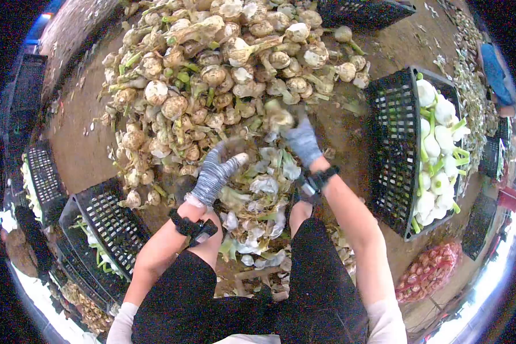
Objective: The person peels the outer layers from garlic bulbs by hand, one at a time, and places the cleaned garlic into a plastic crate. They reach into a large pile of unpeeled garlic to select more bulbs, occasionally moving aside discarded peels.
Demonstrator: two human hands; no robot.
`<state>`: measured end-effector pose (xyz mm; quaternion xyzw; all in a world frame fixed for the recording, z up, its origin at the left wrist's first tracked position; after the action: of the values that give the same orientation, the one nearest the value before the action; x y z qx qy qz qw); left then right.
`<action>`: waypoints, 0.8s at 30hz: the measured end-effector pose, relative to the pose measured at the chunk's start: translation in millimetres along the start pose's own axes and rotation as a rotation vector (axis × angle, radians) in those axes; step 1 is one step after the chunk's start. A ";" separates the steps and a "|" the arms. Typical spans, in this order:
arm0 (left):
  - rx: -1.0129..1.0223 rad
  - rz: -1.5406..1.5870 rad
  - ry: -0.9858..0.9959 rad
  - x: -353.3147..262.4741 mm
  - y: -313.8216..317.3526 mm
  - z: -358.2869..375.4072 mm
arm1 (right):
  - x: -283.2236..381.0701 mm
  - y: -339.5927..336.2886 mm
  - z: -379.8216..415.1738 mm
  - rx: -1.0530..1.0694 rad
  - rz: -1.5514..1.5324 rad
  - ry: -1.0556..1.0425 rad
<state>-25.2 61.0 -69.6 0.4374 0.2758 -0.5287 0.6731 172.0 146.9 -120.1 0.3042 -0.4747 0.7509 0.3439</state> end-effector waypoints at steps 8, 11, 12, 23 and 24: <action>0.103 0.045 0.201 -32.2 29.8 1.1 | 69.6 20.5 69.0 0.172 -0.494 0.057; 0.087 0.110 0.277 -32.5 32.7 1.4 | 85.5 4.6 66.3 0.058 -0.432 -0.114; 0.087 0.114 0.335 -35.7 34.3 3.4 | 88.5 3.7 68.2 0.057 -0.433 -0.113; -0.014 0.025 0.264 -42.7 29.5 14.4 | 95.9 -2.6 74.7 0.155 -0.382 -0.013; 0.007 0.102 0.250 -44.7 31.0 16.8 | 95.7 -1.8 74.9 0.181 -0.399 -0.036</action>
<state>-10.1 69.1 -15.3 0.5159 0.3329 -0.4360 0.6579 127.9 100.2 -16.9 0.4349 -0.3418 0.7022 0.4484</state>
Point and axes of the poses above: each hand's wrist, its own z-axis away from the middle knuckle, its own y-axis out of the palm, x = y × z, the point moved 9 cm from there along -z, towards the middle knuckle, and after that the axes turned 10 degrees about z, right-handed, at the moved point
